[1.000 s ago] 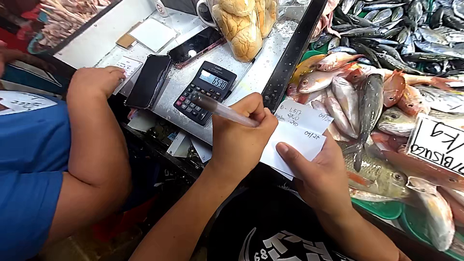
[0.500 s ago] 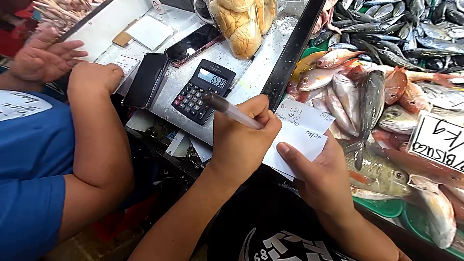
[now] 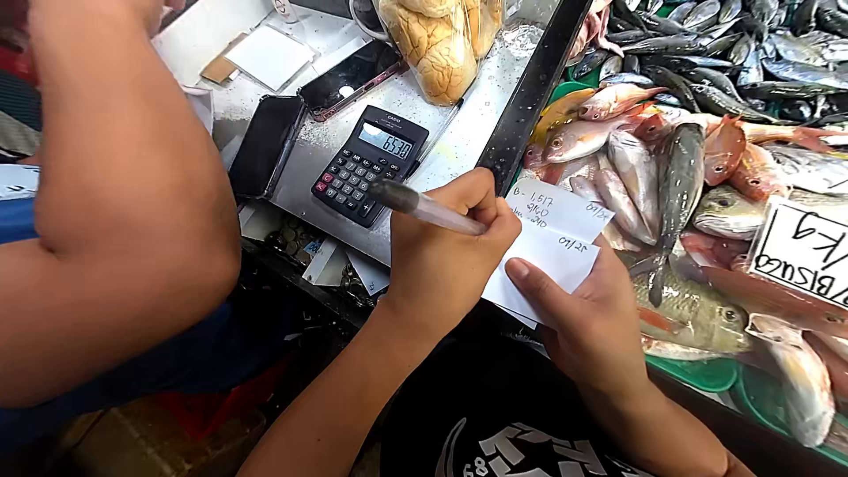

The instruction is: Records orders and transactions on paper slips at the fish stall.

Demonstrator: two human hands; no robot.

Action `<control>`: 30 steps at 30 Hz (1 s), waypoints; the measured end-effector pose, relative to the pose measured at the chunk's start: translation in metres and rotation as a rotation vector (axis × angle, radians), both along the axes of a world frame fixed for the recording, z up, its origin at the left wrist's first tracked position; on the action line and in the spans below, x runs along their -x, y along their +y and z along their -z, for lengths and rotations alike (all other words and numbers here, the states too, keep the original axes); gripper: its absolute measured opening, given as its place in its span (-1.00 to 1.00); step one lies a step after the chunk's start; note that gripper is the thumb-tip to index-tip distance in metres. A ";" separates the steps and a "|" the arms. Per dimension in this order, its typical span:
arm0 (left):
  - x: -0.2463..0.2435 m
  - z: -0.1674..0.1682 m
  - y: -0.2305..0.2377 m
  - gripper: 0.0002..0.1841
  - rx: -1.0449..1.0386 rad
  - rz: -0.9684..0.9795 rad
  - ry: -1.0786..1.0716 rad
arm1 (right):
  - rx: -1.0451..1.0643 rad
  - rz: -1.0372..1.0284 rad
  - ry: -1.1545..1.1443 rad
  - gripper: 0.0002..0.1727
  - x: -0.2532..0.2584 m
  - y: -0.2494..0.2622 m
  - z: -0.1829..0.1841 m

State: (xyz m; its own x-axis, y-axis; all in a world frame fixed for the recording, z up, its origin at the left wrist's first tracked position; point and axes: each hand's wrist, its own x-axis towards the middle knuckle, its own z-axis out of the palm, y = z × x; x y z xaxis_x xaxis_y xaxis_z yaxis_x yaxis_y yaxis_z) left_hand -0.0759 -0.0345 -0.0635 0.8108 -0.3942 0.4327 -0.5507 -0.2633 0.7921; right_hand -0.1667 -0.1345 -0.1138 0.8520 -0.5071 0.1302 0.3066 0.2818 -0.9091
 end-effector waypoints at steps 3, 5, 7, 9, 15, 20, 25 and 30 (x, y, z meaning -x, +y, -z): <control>-0.001 -0.001 0.006 -0.65 0.140 0.002 0.053 | -0.009 -0.004 0.002 -0.55 0.000 0.000 0.000; 0.001 -0.002 0.008 -0.65 0.219 -0.044 0.060 | -0.024 0.000 0.004 -0.56 -0.001 -0.001 0.000; 0.004 -0.002 0.008 -0.63 0.227 -0.113 0.045 | -0.033 0.008 0.019 -0.56 0.000 -0.002 -0.001; 0.007 -0.001 0.008 -0.62 0.204 -0.162 0.025 | -0.024 0.010 0.027 -0.55 0.000 -0.002 -0.002; 0.010 0.002 0.004 -0.59 0.173 -0.253 0.017 | -0.010 0.028 0.029 -0.55 0.001 0.000 -0.002; 0.009 0.002 0.004 -0.57 0.154 -0.295 0.020 | -0.007 0.028 0.046 -0.54 0.001 0.000 -0.004; 0.010 0.002 0.003 -0.58 0.117 -0.326 0.025 | 0.002 0.018 0.049 -0.53 0.001 -0.001 -0.004; 0.010 0.004 0.003 -0.56 0.138 -0.328 0.001 | 0.004 0.016 0.048 -0.53 0.001 -0.001 -0.005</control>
State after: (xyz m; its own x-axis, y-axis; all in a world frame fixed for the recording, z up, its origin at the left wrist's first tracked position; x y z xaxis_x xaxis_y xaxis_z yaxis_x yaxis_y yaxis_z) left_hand -0.0858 -0.0316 -0.0674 0.8848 -0.0508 0.4632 -0.4541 -0.3169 0.8327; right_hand -0.1675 -0.1353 -0.1090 0.8493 -0.5200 0.0909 0.2666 0.2738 -0.9241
